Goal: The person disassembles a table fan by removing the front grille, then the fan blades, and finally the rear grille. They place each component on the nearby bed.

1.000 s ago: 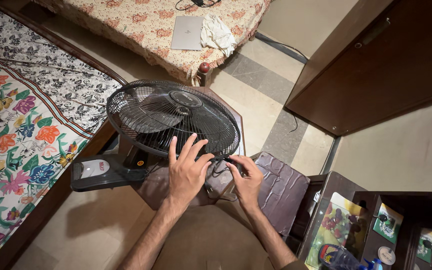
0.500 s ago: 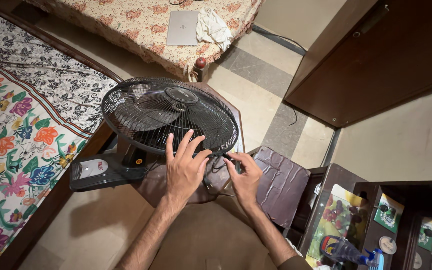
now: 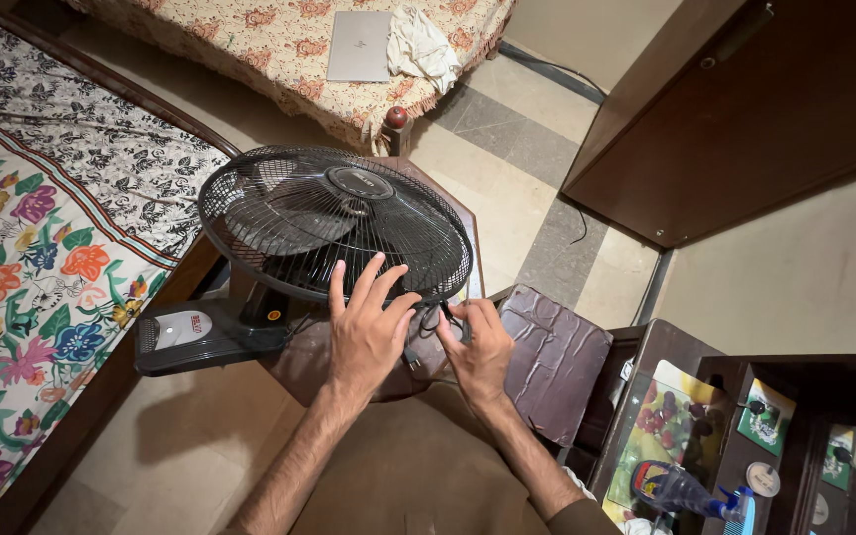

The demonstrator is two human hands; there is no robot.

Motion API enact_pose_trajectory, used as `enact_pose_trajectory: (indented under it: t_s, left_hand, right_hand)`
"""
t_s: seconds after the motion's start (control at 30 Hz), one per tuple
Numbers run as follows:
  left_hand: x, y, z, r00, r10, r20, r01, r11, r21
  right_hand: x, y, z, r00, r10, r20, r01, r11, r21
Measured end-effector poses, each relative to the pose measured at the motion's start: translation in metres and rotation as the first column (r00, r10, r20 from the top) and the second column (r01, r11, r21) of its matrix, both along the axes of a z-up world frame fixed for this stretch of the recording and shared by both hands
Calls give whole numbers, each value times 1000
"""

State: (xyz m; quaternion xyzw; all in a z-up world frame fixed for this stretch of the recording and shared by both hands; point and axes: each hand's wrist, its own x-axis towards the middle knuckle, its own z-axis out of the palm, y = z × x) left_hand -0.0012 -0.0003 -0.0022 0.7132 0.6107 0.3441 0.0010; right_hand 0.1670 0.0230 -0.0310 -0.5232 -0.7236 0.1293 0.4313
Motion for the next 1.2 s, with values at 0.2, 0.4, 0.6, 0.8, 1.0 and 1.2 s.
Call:
enact_pose_trajectory:
  t_s: [0.2,0.4,0.6,0.8,1.0,1.2]
  left_hand:
    - [0,-1,1,1000,1,-2,-1,1000,-2]
    - [-2,-1,2,1000,-4,6,4,1000,3]
    - [0,-1,2,1000,-5,11,5,1000,-2]
    - [0,0,3,1000,-8,3,8,1000,-4]
    - [-1,-2,8,999,-51,5,51,998,-26]
    - [-4,-15,8,995,-94,33,95,995,-29]
  right_hand:
    - [-3,2,-4,999,46,-5,-46,998,-30]
    - [-4,4,-18,985,6,-170,-20,997,-78]
    - [4,3,-31,967,-133,-218,89,976,-197]
    - [4,0,-30,948,-69,-309,35,993,-114]
    - [2,-9,-27,866,-99,-490,-17,974,-228]
    - [-5,-23,-26,721,-99,-686,-166,936,-309]
